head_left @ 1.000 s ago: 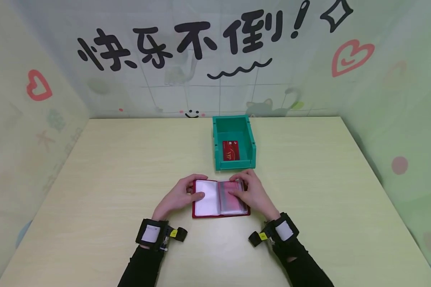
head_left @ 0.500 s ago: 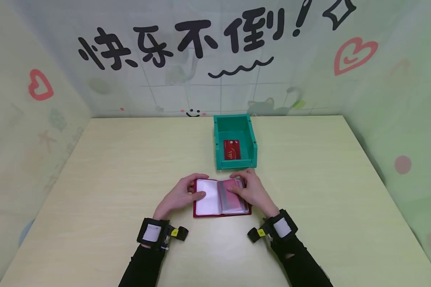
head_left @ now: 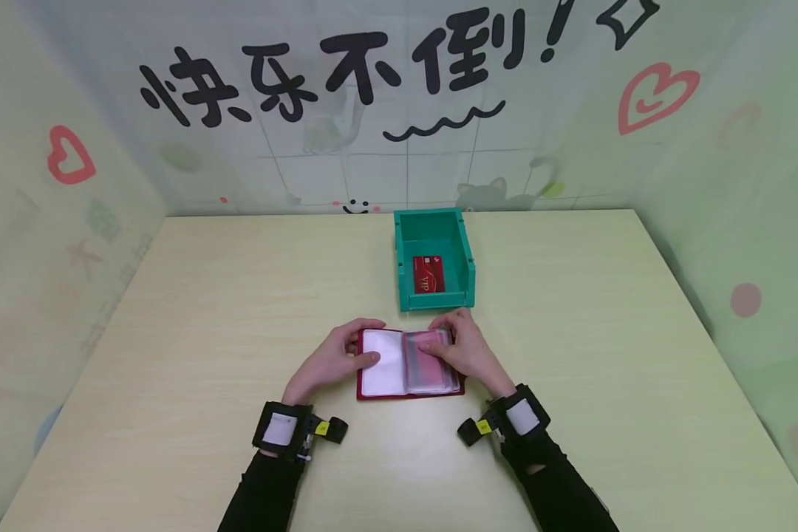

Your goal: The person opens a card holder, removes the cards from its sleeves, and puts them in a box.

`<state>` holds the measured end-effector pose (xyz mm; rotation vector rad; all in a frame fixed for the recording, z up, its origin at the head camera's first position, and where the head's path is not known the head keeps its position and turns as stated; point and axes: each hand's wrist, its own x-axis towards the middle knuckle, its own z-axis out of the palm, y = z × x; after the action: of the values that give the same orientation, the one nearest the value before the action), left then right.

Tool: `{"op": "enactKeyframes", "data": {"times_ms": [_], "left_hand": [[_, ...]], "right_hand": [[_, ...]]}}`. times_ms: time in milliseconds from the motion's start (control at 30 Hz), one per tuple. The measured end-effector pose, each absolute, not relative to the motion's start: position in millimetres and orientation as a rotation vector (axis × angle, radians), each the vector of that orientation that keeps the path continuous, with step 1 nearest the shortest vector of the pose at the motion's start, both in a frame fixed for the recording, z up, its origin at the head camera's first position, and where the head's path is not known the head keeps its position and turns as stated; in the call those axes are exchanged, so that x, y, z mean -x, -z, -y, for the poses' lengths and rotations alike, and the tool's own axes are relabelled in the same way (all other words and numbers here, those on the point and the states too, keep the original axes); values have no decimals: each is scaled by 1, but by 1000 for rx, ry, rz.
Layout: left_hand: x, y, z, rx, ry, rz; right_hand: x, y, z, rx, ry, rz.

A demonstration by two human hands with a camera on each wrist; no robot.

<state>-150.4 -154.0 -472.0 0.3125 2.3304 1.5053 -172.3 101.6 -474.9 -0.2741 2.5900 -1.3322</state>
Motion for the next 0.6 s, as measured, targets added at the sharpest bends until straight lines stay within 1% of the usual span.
{"op": "enactKeyframes", "data": {"times_ms": [600], "left_hand": [[149, 473, 155, -334, -1516, -2326]], "right_hand": [[171, 481, -109, 279, 1446, -2654]]}}
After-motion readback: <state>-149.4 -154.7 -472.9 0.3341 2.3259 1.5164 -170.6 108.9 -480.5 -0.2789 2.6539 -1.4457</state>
